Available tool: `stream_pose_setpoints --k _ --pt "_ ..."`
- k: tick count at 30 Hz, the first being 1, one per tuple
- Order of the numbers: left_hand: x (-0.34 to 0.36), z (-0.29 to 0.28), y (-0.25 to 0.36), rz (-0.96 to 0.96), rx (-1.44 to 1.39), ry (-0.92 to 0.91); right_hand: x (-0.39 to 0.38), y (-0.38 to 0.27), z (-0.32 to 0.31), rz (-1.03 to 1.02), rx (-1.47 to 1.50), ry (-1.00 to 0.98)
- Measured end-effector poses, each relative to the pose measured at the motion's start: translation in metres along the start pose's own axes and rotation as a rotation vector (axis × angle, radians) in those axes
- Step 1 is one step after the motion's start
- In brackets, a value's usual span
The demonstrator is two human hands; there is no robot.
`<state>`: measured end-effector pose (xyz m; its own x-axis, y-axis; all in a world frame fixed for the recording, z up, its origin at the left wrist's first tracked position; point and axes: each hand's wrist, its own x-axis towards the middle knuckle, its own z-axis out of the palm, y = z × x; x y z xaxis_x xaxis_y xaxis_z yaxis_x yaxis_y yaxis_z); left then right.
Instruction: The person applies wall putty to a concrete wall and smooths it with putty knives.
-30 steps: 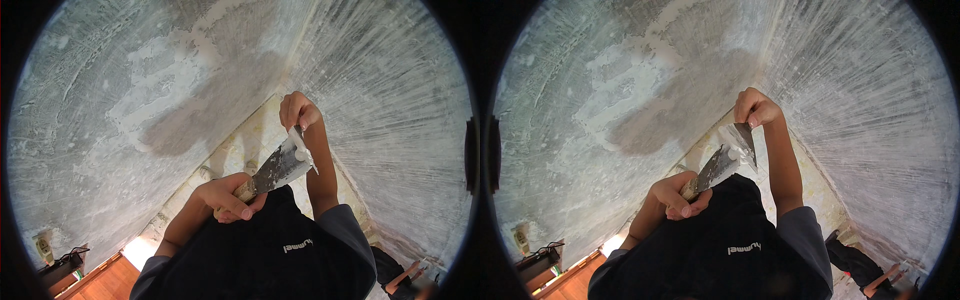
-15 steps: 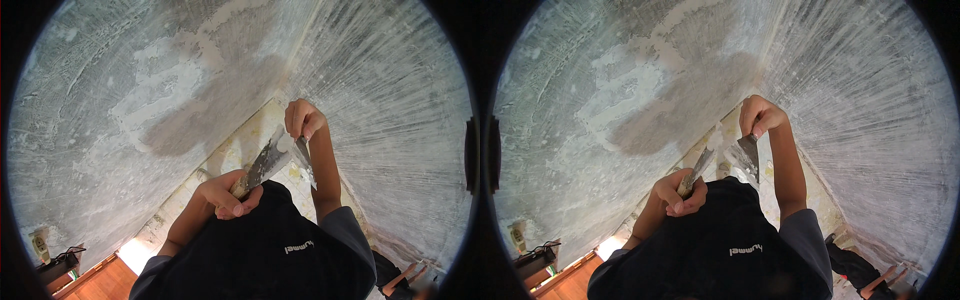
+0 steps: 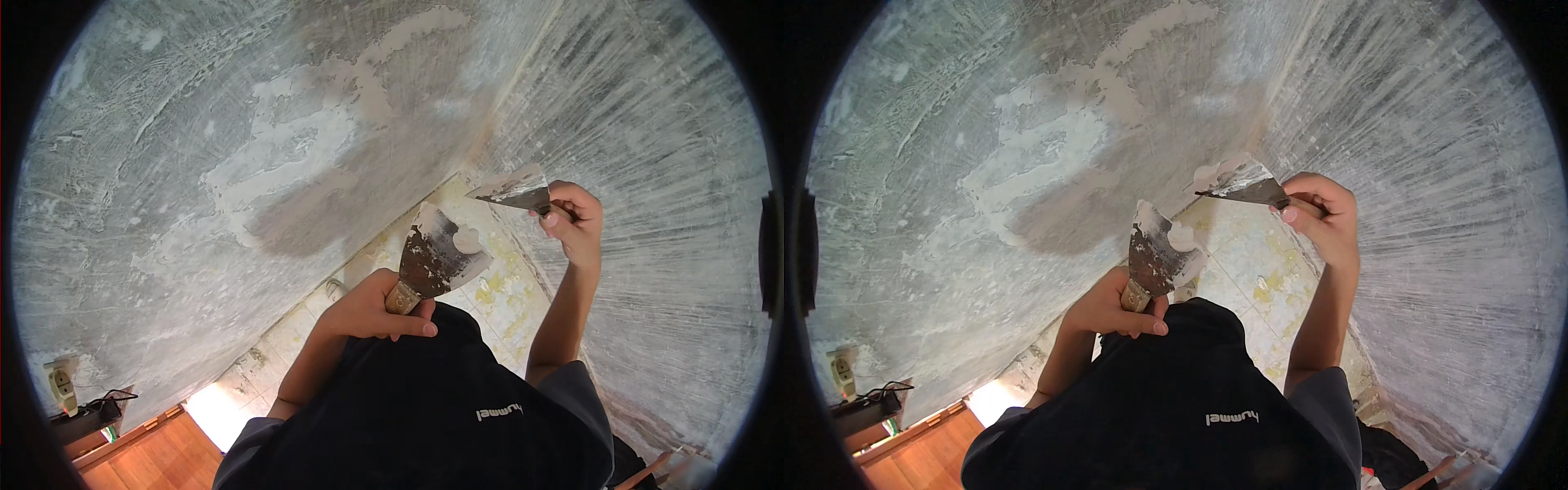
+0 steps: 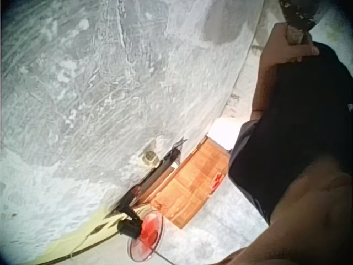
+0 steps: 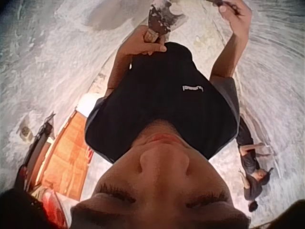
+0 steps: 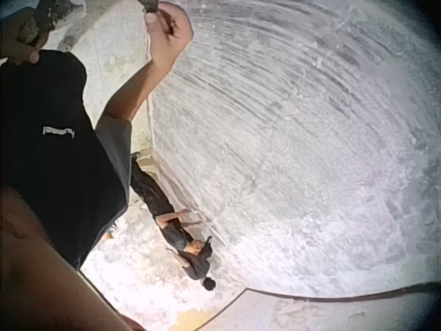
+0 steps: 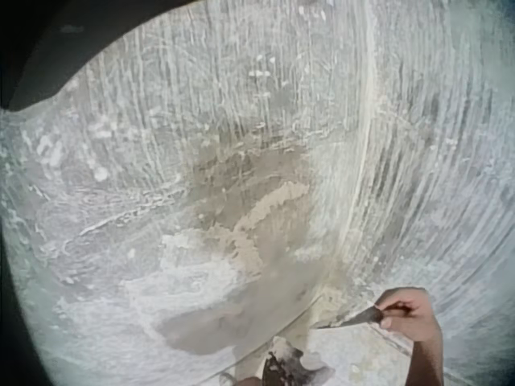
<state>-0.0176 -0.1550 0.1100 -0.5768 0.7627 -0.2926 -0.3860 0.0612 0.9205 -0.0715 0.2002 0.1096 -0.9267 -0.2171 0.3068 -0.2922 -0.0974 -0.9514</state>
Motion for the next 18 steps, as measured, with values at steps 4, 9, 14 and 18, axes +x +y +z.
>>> stream_pose_setpoints --k 4,9,14,18 --pt "0.006 0.000 -0.007 0.081 -0.007 0.021 -0.005 -0.034 0.015 0.120 -0.293 0.053" --pt "0.010 0.001 -0.001 0.019 0.037 0.247 -0.013 -0.050 0.042 0.120 -0.412 0.102" --pt "0.011 -0.008 -0.011 -0.021 0.099 0.267 -0.006 -0.059 0.051 0.056 -0.529 0.088" --pt "0.011 -0.010 -0.010 -0.049 0.084 0.249 -0.003 -0.056 0.049 0.094 -0.421 0.068"
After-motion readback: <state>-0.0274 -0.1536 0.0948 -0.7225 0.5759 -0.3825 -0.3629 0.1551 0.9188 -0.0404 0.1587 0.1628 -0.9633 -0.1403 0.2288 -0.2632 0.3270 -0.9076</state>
